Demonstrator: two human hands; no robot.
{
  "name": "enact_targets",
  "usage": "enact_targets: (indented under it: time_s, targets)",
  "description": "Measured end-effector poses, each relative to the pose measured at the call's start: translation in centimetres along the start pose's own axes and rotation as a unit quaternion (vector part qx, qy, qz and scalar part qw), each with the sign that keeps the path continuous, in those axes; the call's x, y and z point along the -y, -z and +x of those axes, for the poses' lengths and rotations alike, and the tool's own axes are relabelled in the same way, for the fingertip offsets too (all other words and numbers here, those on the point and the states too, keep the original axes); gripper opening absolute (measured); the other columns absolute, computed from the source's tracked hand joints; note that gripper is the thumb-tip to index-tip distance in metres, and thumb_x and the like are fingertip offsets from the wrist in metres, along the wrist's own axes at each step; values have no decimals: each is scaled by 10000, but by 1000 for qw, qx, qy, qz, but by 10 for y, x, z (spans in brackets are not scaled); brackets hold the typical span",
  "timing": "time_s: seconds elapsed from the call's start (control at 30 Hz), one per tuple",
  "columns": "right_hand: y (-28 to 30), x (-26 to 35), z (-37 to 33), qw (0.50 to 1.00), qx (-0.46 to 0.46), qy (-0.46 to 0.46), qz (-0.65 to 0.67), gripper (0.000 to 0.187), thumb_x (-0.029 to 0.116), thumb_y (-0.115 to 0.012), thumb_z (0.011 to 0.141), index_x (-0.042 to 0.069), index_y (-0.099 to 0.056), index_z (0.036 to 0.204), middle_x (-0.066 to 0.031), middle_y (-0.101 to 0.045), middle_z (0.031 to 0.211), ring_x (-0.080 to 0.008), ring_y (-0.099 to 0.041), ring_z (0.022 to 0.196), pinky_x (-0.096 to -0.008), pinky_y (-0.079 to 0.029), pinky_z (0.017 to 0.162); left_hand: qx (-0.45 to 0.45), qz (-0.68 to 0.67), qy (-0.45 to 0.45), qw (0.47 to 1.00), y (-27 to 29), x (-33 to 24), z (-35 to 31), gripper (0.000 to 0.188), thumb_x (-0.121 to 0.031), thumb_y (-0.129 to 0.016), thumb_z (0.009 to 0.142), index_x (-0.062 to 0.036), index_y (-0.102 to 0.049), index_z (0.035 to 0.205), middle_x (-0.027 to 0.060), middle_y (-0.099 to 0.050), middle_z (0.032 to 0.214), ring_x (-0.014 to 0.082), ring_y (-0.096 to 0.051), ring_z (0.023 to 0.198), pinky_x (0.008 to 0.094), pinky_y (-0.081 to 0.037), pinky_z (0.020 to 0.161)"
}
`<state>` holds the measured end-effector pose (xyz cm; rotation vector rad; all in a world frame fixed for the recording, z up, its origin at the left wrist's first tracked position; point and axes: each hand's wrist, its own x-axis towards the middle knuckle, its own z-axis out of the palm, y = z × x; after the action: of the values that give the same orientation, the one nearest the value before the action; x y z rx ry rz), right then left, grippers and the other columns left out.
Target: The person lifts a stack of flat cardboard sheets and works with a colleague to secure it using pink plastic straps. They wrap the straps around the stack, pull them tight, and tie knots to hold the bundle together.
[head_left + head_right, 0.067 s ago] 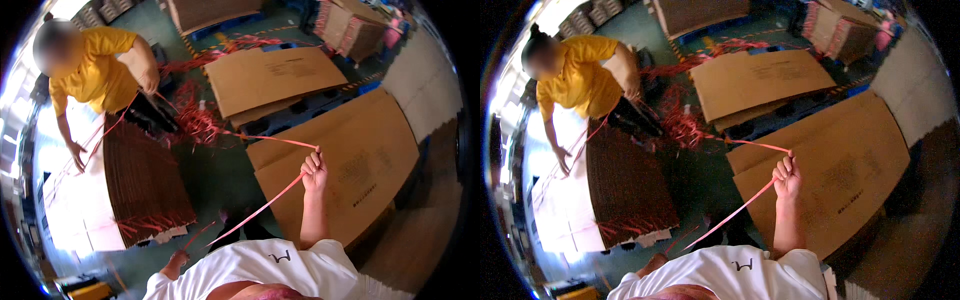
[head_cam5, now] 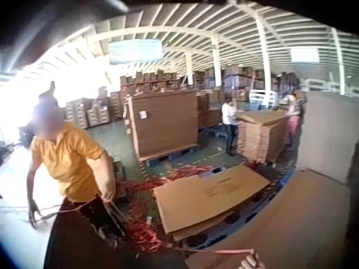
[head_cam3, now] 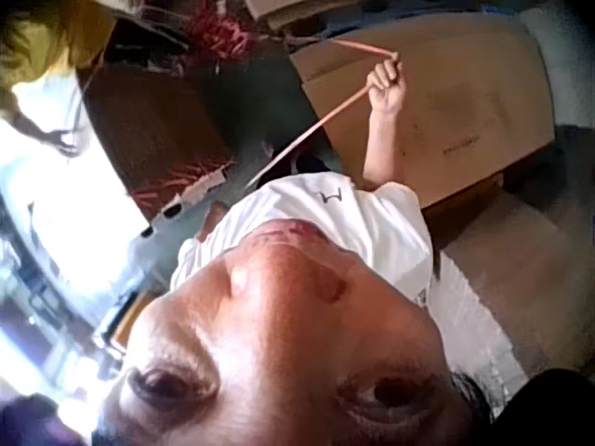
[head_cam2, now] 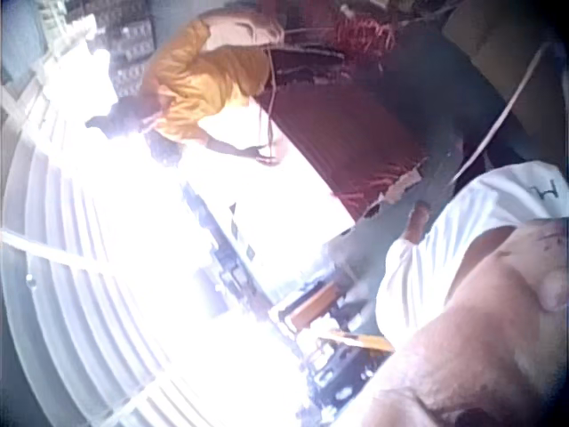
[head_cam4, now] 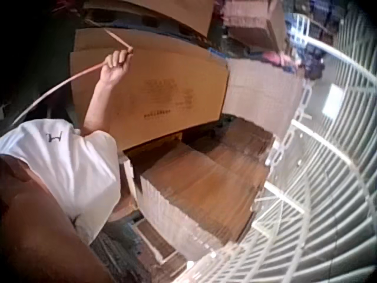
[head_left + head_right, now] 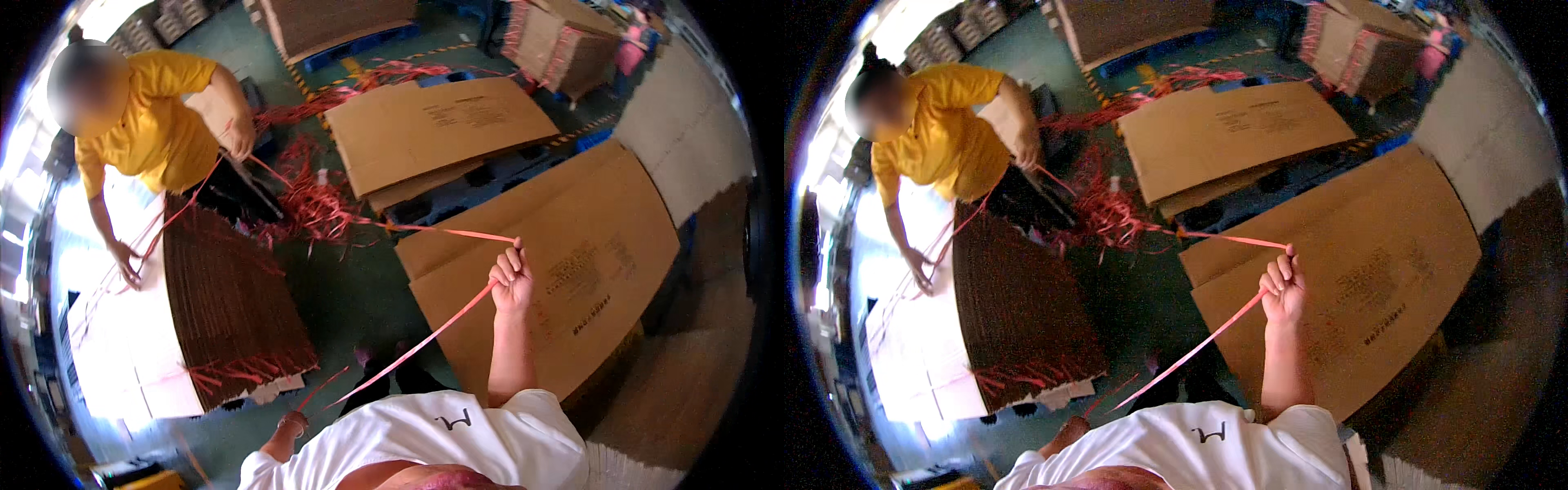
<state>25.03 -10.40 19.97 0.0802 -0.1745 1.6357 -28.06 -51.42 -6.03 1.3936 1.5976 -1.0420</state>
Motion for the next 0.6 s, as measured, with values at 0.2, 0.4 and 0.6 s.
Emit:
enact_targets:
  time_s: [0.2,0.4,0.6]
  targets:
    - [-41,-24,-20,990,-86,-19,-106,177,232,-442,910,98,-552,942,55,-317,525,-64,-280,424,-197,-258,381,-302,-59,-60,950,195,-132,-57,536,-462,-474,816,-30,-551,1125,160,-518,1184,323,-486,1099,393,-389,931]
    - [-37,-119,-78,969,-24,-227,-90,212,292,-507,876,82,-534,898,40,-314,532,-70,-284,443,-195,-251,396,-342,-394,-504,689,351,-255,-193,568,-123,-653,764,16,-374,1239,184,-486,1179,266,-501,1057,337,-394,902]
    - [-61,-118,-66,979,-26,-171,-105,235,289,-502,878,63,-529,935,39,-335,551,-86,-344,490,-217,-313,470,-224,-470,-379,765,333,-246,-212,164,-97,-462,888,0,-571,963,26,-526,635,93,-497,576,242,-421,533]
